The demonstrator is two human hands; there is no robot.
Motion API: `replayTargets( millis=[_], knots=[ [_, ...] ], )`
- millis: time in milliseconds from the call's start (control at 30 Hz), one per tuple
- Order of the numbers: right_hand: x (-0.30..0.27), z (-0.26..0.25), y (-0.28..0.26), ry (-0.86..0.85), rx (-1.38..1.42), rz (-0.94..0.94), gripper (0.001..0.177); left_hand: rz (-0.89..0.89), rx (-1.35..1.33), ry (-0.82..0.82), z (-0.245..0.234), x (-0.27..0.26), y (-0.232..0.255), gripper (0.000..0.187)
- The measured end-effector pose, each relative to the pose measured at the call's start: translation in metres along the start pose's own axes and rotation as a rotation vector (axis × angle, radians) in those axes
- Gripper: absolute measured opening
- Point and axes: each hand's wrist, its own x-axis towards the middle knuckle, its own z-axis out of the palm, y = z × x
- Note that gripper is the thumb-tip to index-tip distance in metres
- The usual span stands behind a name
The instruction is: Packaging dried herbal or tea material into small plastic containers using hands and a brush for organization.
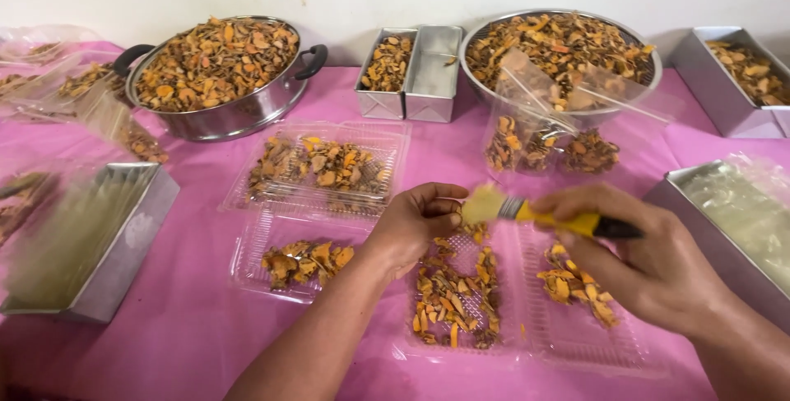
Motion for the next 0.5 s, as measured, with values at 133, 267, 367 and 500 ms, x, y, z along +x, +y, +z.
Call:
replayTargets(
  millis=[133,267,367,500],
  knots=[
    [-0.001,-0.005,0.002,0.075,-0.001,-0.114,0.020,0.046,0.098,-0.088,0.003,-0.002,-0.007,0.045],
    [0.003,-0.001,-0.005,0.001,-0.068,-0.042,0.028,0.011,0.106,-0.032,0.008,-0.004,-0.004,0.046],
    [0.003,-0.016,0.005,0.070,-0.201,-0.175,0.022,0.042,0.070,-0.027,-0.005,0.001,-0.013,0.046],
    [-0.011,-0.037,-0.038,0.257,0.101,-0.108,0.021,0.028,0.268,0.024,0.020,-0.023,0.010,0.042]
  ],
)
